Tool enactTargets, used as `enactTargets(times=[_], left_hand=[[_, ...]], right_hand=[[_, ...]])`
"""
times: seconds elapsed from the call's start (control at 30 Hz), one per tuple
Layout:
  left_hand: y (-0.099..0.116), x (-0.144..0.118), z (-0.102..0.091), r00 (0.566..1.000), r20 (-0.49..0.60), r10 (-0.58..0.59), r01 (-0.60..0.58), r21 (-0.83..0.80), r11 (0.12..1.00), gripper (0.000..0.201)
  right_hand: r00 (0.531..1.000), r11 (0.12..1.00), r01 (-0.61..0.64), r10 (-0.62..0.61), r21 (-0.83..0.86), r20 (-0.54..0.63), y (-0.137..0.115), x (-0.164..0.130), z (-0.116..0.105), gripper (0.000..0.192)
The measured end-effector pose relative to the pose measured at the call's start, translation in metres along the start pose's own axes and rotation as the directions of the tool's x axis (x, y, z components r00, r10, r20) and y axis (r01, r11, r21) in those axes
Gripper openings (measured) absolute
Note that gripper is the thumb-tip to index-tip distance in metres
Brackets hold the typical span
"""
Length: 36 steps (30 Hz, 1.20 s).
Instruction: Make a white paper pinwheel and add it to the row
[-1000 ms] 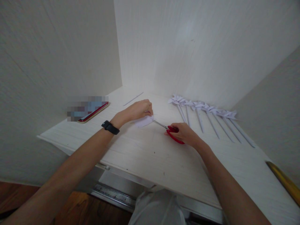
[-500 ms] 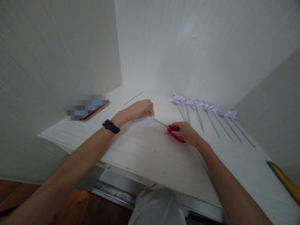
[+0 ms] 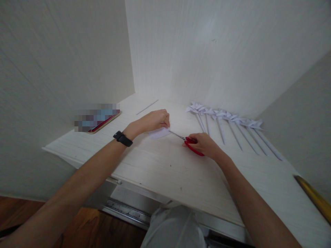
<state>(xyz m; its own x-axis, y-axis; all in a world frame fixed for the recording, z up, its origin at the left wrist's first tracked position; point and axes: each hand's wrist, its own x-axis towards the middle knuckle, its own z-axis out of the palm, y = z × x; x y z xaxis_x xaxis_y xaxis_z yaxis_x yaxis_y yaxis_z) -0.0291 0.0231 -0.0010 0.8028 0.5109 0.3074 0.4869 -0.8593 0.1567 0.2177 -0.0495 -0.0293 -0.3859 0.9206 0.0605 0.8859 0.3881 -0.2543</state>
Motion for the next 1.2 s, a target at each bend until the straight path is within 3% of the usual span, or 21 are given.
enactTargets(times=[0.37,1.2], left_hand=[[0.0004,0.0006,0.0001,1.000,0.007,0.017,-0.017,0.002,1.000,0.018],[0.0031,0.0006,-0.0017,0.999,0.014,0.044,-0.044,0.008,0.999,0.021]], right_hand=[[1.000,0.999,-0.013,0.014,-0.041,0.004,0.0015,0.0007,0.0026,0.025],[1.000,1.000,-0.004,0.005,-0.029,0.019,0.0019,0.0014,0.0013,0.032]])
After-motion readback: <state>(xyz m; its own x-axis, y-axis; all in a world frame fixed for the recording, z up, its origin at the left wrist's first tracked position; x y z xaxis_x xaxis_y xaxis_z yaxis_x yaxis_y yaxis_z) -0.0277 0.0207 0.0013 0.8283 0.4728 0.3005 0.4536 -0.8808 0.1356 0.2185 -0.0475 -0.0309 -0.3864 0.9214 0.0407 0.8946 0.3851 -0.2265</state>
